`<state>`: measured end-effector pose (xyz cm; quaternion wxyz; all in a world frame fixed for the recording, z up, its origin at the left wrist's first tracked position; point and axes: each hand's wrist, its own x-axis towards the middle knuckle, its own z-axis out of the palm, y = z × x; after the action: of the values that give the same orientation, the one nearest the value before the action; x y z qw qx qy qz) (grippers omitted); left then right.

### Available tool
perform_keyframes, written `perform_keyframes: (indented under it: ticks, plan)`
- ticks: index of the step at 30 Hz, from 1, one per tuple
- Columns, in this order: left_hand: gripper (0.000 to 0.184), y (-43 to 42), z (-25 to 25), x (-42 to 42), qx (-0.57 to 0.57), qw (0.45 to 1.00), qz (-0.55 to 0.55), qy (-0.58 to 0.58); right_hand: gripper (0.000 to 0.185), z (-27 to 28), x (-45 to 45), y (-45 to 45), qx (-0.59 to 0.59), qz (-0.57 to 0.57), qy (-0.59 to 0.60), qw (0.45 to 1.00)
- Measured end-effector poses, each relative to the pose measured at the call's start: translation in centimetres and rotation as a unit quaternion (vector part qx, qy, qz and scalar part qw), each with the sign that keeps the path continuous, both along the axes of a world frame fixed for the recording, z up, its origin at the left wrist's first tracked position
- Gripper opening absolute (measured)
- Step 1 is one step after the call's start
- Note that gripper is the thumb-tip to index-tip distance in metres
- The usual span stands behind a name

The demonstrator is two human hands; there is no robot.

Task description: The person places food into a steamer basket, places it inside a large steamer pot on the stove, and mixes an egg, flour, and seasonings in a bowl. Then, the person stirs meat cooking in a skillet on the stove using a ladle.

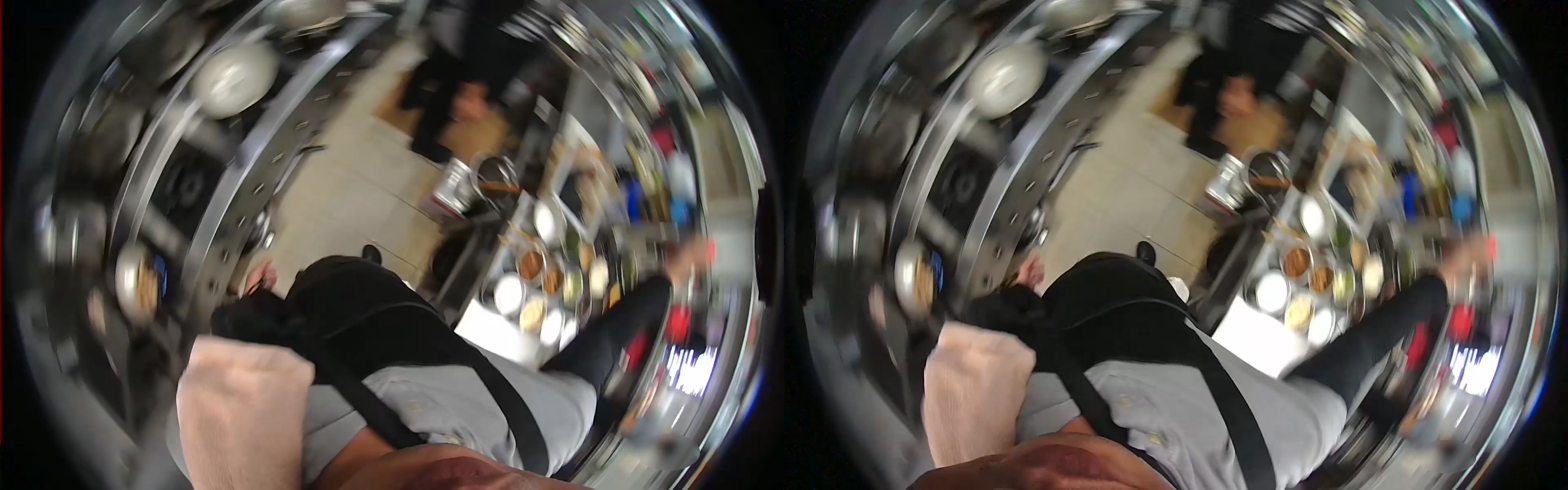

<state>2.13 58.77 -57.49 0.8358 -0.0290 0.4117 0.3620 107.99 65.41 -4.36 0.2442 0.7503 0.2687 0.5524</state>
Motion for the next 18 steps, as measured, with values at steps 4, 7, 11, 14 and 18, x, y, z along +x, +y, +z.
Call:
perform_keyframes:
  ticks: [4, 7, 11, 14, 18]
  plan:
    - [0.039, -1.3, 7.6, 5.1, 0.026, 0.983, 0.055, 0.174, 0.064, 1.2, 1.2, 7.7, 0.124, 0.104, 0.253, 0.954]
    - [0.069, -5.3, 6.0, 5.7, 0.029, 0.939, 0.065, 0.337, 0.055, 1.8, -2.0, 14.6, 0.173, 0.161, 0.249, 0.939]
    - [0.084, -10.1, 5.3, 4.6, -0.109, 0.874, 0.364, 0.302, 0.044, 2.1, -10.9, 18.0, 0.289, 0.308, 0.251, 0.871]
    - [0.099, -12.9, 4.1, -1.3, -0.102, 0.668, 0.692, 0.255, 0.037, 1.1, -20.1, 19.1, 0.324, 0.476, 0.279, 0.769]
    - [0.092, -14.7, 10.2, -10.5, -0.112, 0.61, 0.721, 0.309, 0.03, -8.4, -37.1, 22.5, 0.137, 0.645, 0.474, 0.583]
